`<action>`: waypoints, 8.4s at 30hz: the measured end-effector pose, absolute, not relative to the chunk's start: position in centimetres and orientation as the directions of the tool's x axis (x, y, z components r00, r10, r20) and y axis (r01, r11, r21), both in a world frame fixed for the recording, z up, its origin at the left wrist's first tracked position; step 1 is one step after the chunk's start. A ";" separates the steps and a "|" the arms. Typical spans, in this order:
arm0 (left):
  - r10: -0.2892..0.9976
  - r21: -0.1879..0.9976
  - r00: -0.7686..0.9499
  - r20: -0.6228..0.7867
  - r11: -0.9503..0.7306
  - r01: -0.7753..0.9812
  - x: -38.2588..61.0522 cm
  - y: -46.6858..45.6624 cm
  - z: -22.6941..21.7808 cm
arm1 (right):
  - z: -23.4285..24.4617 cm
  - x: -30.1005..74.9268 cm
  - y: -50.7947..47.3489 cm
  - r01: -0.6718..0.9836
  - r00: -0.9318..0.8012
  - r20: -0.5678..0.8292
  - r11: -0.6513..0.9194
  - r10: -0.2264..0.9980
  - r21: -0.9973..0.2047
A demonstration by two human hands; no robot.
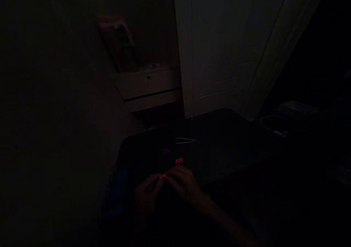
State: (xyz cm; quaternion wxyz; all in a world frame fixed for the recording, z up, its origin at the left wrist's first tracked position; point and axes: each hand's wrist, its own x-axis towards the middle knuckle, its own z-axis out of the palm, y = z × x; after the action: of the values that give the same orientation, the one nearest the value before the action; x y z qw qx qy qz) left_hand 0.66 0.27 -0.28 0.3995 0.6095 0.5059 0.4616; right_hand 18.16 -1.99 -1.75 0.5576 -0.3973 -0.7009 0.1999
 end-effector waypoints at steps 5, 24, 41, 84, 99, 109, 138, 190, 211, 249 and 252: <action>0.982 0.937 0.117 0.151 -0.180 0.300 0.5 0.2 0.0 | -2.3 18.2 -1.9 0.390 -0.064 0.643 0.612 0.763 -0.688; 0.951 0.915 0.217 0.222 -0.280 0.291 0.8 0.3 0.0 | -2.8 18.4 -2.0 0.486 -0.109 0.675 0.632 0.730 -0.604; 0.991 0.960 -0.003 0.136 -0.132 0.247 0.7 0.1 -0.3 | -2.3 18.3 -2.0 0.365 -0.068 0.686 0.658 0.724 -0.659; 0.975 0.939 0.066 0.214 -0.224 0.261 0.6 0.0 -0.1 | -1.2 18.4 -2.4 0.244 -0.050 0.634 0.625 0.772 -0.742; 0.992 0.974 0.043 0.118 -0.124 0.192 0.9 -0.3 0.6 | -2.0 18.5 -1.7 0.201 -0.049 0.459 0.459 0.887 -0.865; 0.972 0.949 0.165 0.169 -0.206 0.239 0.7 -0.4 1.5 | -1.3 18.9 -2.1 0.279 -0.163 0.478 0.505 0.863 -0.817; 0.963 0.920 0.115 0.244 -0.268 0.287 0.7 0.0 0.1 | -3.2 18.5 -1.6 0.343 -0.081 0.714 0.692 0.695 -0.635; 0.990 0.965 0.088 0.114 -0.131 0.225 0.3 0.2 -0.3 | -2.1 18.0 -1.9 0.314 0.013 0.724 0.685 0.690 -0.658; 0.951 0.905 0.144 0.274 -0.306 0.297 0.2 0.0 -0.2 | -1.5 18.0 -1.8 0.186 0.064 0.566 0.547 0.822 -0.816; 0.978 0.925 -0.031 0.205 -0.183 0.333 0.3 0.1 0.3 | -2.1 18.2 -2.1 0.248 -0.136 0.684 0.693 0.717 -0.677; 0.984 0.929 -0.020 0.176 -0.159 0.335 0.2 0.1 0.3 | -2.1 18.3 -1.8 0.228 -0.139 0.659 0.671 0.739 -0.705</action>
State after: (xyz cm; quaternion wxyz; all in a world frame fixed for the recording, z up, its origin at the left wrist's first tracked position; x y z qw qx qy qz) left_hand 0.17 0.12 0.26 0.3516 0.6052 0.5448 0.4618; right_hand 18.33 -1.84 -2.11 0.5637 -0.3359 -0.7197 0.2269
